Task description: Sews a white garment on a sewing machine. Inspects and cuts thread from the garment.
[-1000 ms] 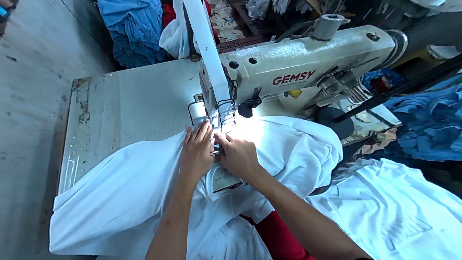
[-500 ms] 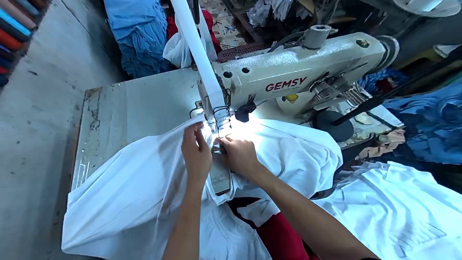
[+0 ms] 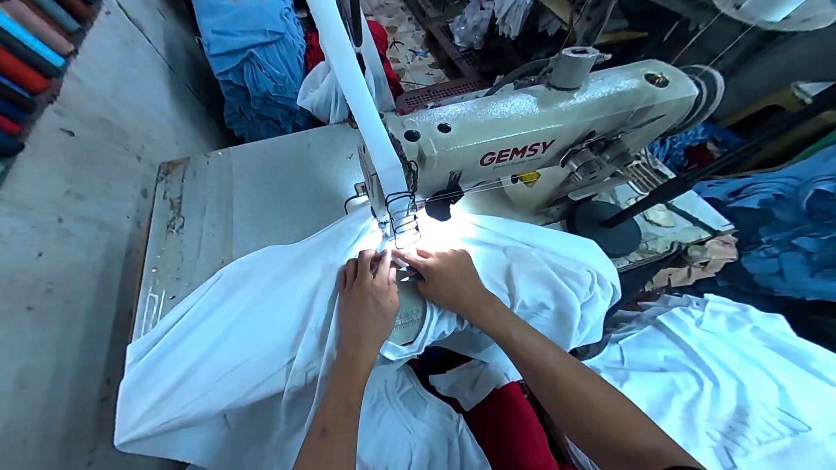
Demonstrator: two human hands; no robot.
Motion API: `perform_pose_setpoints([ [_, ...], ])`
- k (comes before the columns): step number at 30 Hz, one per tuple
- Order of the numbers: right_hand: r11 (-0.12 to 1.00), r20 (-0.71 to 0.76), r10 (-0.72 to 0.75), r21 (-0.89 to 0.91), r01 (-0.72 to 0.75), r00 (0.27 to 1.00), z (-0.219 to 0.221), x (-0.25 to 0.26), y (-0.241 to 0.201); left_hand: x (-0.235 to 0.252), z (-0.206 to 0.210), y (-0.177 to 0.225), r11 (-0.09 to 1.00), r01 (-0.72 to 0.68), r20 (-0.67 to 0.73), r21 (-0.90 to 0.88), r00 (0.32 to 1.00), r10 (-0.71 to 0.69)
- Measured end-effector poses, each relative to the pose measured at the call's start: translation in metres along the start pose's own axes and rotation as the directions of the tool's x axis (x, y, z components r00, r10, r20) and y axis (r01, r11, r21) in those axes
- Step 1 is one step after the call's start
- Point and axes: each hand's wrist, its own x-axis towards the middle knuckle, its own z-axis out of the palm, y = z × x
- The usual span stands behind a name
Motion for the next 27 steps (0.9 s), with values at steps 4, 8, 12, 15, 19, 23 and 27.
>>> perform_pose_setpoints([
  [4,1.0,0.039,0.028,-0.003,-0.028,0.999,-0.002,0.009,-0.004,0.006,-0.002,0.003,0.999,0.047,0.019,0.01,0.999,-0.048],
  [8,0.991,0.163,0.11,0.052,-0.119,0.98,-0.011,0.022,-0.011,0.018,-0.003,0.006,0.992,0.112,0.019,-0.059,0.994,-0.111],
  [12,0.963,0.304,0.222,0.083,-0.257,0.927,-0.021,0.036,-0.02,0.035,0.0,0.0,0.992,0.115,0.035,-0.055,0.993,-0.113],
  [15,0.967,0.204,0.216,0.091,-0.238,0.955,-0.012,0.034,-0.02,0.052,-0.004,-0.007,0.996,0.085,0.101,-0.014,0.991,-0.083],
  [19,0.98,0.056,0.186,0.061,-0.189,0.981,-0.004,0.021,-0.026,0.049,-0.005,-0.017,1.0,0.016,0.126,-0.003,0.992,-0.015],
  [23,0.988,-0.041,0.156,0.007,-0.156,0.987,0.005,0.018,-0.023,0.022,-0.007,-0.016,0.999,0.007,0.165,-0.039,0.986,-0.001],
  [27,0.994,-0.102,0.102,-0.028,-0.105,0.99,0.013,0.016,-0.018,0.003,-0.007,-0.011,0.999,-0.028,0.117,-0.024,0.993,0.03],
])
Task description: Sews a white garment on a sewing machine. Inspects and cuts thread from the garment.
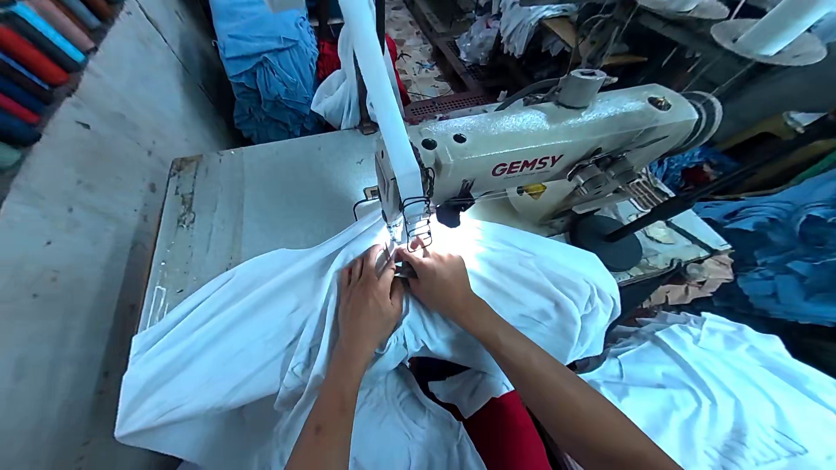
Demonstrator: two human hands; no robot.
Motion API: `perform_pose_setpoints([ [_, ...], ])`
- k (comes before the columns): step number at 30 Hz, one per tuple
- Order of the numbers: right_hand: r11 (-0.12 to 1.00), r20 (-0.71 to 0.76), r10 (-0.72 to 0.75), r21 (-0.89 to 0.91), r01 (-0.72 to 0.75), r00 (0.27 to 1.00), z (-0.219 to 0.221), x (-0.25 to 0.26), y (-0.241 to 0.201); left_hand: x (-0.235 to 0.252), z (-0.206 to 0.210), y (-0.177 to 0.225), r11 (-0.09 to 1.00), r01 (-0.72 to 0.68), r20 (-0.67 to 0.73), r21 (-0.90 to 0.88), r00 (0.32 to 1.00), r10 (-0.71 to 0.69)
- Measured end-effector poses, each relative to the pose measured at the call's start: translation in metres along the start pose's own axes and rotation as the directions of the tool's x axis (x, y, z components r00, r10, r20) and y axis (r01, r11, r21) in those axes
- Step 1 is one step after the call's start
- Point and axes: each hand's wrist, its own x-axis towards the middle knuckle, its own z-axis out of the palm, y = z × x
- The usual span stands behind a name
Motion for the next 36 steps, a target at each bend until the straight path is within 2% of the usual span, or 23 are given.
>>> perform_pose_setpoints([
  [6,0.991,0.014,-0.128,0.025,0.128,0.992,0.0,0.001,0.017,-0.003,-0.002,0.003,1.0,-0.009,-0.026,0.027,1.0,0.01],
  [8,0.974,-0.019,-0.203,0.096,0.204,0.979,0.001,0.01,0.031,-0.003,-0.001,0.004,1.0,-0.016,-0.029,0.027,0.999,0.017],
  [11,0.954,-0.003,-0.235,0.19,0.231,0.972,-0.004,0.025,0.046,-0.002,0.001,0.006,0.999,-0.014,-0.026,0.029,1.0,0.015],
  [14,0.974,0.074,-0.097,0.213,0.079,0.993,-0.029,0.006,0.028,-0.002,0.004,0.009,0.999,-0.004,-0.077,0.045,0.997,0.007],
  [17,0.965,0.104,0.008,0.26,-0.035,0.995,-0.043,-0.045,-0.002,-0.002,0.001,0.012,0.999,0.026,-0.037,0.042,0.999,-0.024],
  [19,0.969,0.15,0.094,0.215,-0.125,0.984,-0.046,-0.06,0.0,-0.003,0.002,0.012,0.998,0.039,-0.038,0.05,0.999,-0.037],
  [21,0.975,0.118,0.198,0.079,-0.208,0.973,-0.045,-0.051,0.02,-0.005,0.003,0.014,0.997,0.037,-0.055,0.064,0.998,-0.033],
  [23,0.956,0.188,0.292,-0.016,-0.294,0.938,-0.05,-0.033,0.036,-0.006,0.005,0.019,0.996,0.044,-0.073,0.077,0.997,-0.038],
  [25,0.938,0.343,0.327,-0.007,-0.345,0.881,-0.064,-0.018,0.026,-0.005,0.005,0.021,0.996,0.043,-0.091,0.083,0.995,-0.036],
  [27,0.939,0.409,0.259,0.107,-0.328,0.875,-0.068,-0.016,-0.002,-0.005,0.003,0.02,0.997,0.038,-0.084,0.07,0.996,-0.032],
  [29,0.932,0.377,0.196,0.215,-0.291,0.905,-0.054,-0.022,-0.026,-0.004,-0.002,0.017,0.999,0.014,-0.059,0.036,0.998,-0.012],
  [33,0.979,0.168,0.192,0.028,-0.2,0.967,-0.023,-0.021,-0.034,-0.001,-0.007,0.009,0.999,0.035,0.068,-0.011,0.997,-0.035],
  [36,0.994,0.086,0.111,-0.006,-0.111,0.99,-0.012,-0.018,-0.022,0.003,-0.007,0.0,0.998,-0.007,0.036,-0.057,0.999,0.009],
])
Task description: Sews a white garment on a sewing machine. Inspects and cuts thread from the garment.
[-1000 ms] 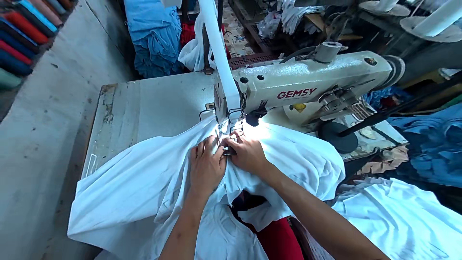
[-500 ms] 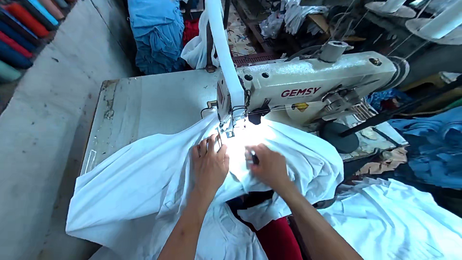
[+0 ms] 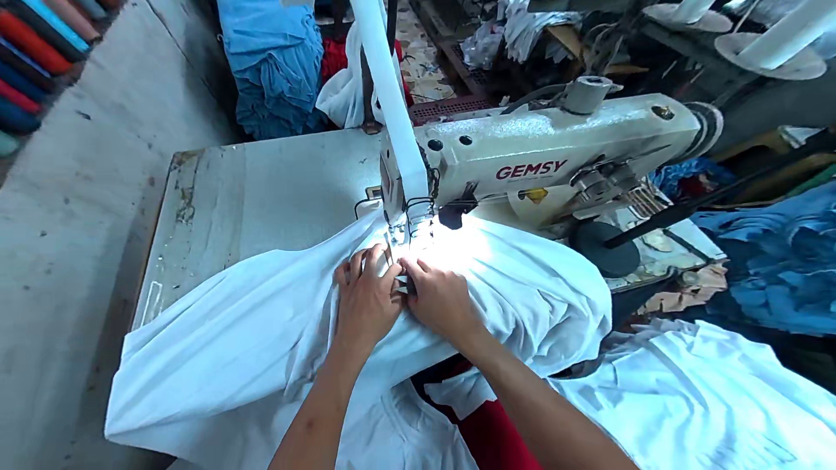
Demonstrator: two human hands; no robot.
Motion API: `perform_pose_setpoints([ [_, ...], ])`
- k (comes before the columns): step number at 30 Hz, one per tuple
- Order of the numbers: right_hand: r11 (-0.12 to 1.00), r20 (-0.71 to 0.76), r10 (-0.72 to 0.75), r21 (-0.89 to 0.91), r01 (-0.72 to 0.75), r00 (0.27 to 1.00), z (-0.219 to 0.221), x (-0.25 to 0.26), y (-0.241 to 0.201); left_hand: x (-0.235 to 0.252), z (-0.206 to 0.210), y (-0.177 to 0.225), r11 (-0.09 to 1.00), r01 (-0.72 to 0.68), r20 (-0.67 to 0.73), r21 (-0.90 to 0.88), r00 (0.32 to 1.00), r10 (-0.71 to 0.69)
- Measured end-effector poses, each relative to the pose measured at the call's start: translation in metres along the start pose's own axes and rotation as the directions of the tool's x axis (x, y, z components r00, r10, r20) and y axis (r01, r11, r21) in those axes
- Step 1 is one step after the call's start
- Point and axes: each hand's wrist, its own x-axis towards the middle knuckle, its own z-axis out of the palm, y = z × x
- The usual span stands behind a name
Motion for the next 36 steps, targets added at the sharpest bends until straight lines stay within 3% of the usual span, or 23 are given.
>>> perform_pose_setpoints([
  [5,0.994,0.045,-0.108,0.031,0.106,0.993,-0.003,0.008,0.014,0.011,-0.006,-0.009,0.998,-0.062,0.031,-0.026,0.998,0.063],
  [8,0.988,0.072,-0.15,0.052,0.147,0.986,-0.002,0.019,0.023,0.018,-0.003,-0.01,0.998,-0.065,-0.028,-0.001,0.997,0.065],
  [11,0.986,0.07,-0.163,0.047,0.16,0.984,0.002,0.028,0.031,0.023,-0.008,0.016,0.991,0.127,-0.025,0.031,0.992,-0.126],
  [14,0.984,0.009,-0.179,0.026,0.179,0.984,0.006,0.028,0.034,0.028,-0.012,0.043,0.93,0.364,0.011,0.045,0.931,-0.365],
  [16,0.98,-0.009,-0.196,0.039,0.196,0.981,0.007,0.026,0.038,0.027,-0.006,0.042,0.92,0.392,-0.038,0.008,0.92,-0.391],
  [19,0.964,-0.076,-0.242,0.092,0.249,0.967,0.007,0.021,0.042,0.022,0.005,0.023,0.955,0.297,-0.133,-0.005,0.946,-0.295],
  [22,0.974,-0.097,-0.207,0.07,0.214,0.974,0.005,0.014,0.04,0.019,0.014,0.013,0.978,0.207,-0.206,0.0,0.957,-0.203],
  [29,0.992,-0.026,-0.129,0.006,0.13,0.991,0.001,0.018,0.03,0.023,0.011,0.006,0.994,0.101,-0.167,0.042,0.982,-0.093],
  [36,0.992,0.02,-0.08,-0.098,0.082,0.997,0.002,0.022,0.006,0.045,0.005,-0.039,0.982,-0.187,-0.151,0.003,0.971,0.185],
])
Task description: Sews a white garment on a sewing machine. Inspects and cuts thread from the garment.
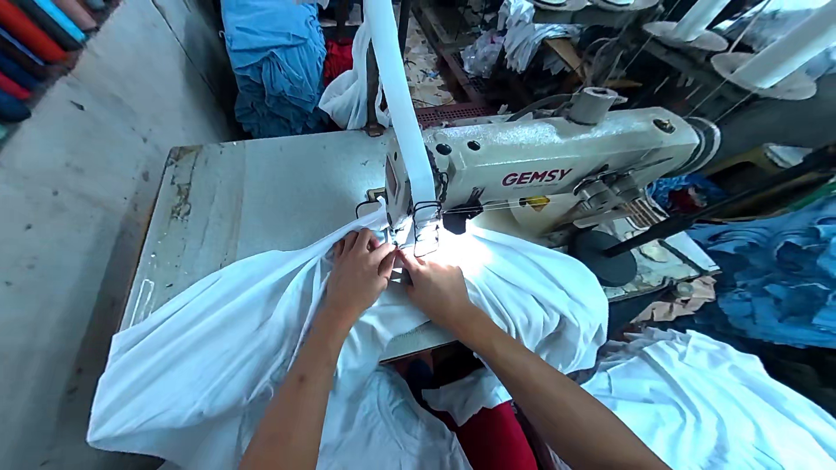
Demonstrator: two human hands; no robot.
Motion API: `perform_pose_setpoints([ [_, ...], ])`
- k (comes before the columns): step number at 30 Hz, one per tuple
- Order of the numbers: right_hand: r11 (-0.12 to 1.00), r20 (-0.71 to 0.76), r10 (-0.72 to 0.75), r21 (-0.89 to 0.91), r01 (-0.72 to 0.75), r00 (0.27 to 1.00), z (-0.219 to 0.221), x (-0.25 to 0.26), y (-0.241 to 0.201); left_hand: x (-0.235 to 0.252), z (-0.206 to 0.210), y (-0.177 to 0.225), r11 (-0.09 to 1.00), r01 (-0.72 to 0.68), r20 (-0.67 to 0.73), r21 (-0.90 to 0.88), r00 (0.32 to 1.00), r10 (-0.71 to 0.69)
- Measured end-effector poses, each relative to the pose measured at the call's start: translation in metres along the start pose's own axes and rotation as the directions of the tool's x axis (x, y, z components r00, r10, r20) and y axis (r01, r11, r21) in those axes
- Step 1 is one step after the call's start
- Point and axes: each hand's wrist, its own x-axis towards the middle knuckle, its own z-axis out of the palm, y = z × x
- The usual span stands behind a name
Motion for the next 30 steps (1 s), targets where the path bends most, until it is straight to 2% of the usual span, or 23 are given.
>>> perform_pose_setpoints([
  [5,0.999,0.124,0.045,-0.011,-0.044,0.991,-0.008,0.004,-0.012,0.013,-0.002,-0.02,0.991,-0.083,0.013,-0.109,0.996,0.085],
  [8,0.996,0.235,0.09,-0.006,-0.091,0.968,-0.014,0.007,-0.018,0.025,0.0,-0.034,0.983,-0.139,-0.01,-0.116,0.99,0.139],
  [10,0.994,0.258,0.106,0.006,-0.111,0.96,-0.018,0.009,-0.021,0.035,0.003,-0.042,0.984,-0.154,-0.037,-0.094,0.988,0.151],
  [12,0.991,0.292,0.122,0.014,-0.132,0.949,-0.022,0.01,-0.022,0.043,0.0,-0.043,0.992,-0.118,-0.023,-0.051,0.993,0.117],
  [14,0.992,0.288,0.119,0.011,-0.128,0.95,-0.023,0.011,-0.021,0.041,-0.01,-0.03,1.0,0.021,0.025,-0.014,0.999,-0.021],
  [15,0.992,0.295,0.116,0.012,-0.125,0.948,-0.024,0.011,-0.021,0.036,-0.018,-0.019,0.991,0.117,0.013,-0.064,0.993,-0.116],
  [17,0.993,0.288,0.106,0.024,-0.118,0.952,-0.025,0.011,-0.019,0.018,-0.028,0.004,0.899,0.232,-0.085,-0.372,0.956,-0.282],
  [19,0.996,0.207,0.081,0.024,-0.087,0.975,-0.019,0.007,-0.016,-0.002,-0.028,0.015,0.662,0.279,0.005,-0.695,0.923,-0.384],
  [20,0.997,0.18,0.067,0.018,-0.071,0.981,-0.017,0.005,-0.015,-0.011,-0.024,0.013,0.608,0.279,0.053,-0.743,0.931,-0.362],
  [21,0.998,0.16,0.051,0.022,-0.055,0.986,-0.015,0.002,-0.014,-0.016,-0.02,0.01,0.648,0.239,0.034,-0.724,0.949,-0.312],
  [24,0.999,0.097,0.013,0.038,-0.016,0.995,-0.011,-0.003,-0.012,-0.009,-0.012,-0.006,0.859,0.088,-0.08,-0.504,0.986,-0.147],
  [27,0.998,0.077,0.019,0.05,-0.023,0.997,-0.01,0.0,-0.009,0.011,-0.006,-0.015,0.933,0.034,-0.039,-0.359,0.998,-0.051],
  [30,0.998,0.1,0.036,0.053,-0.041,0.994,-0.014,0.002,-0.006,0.028,-0.008,-0.015,0.974,0.044,0.061,-0.224,0.998,-0.031],
])
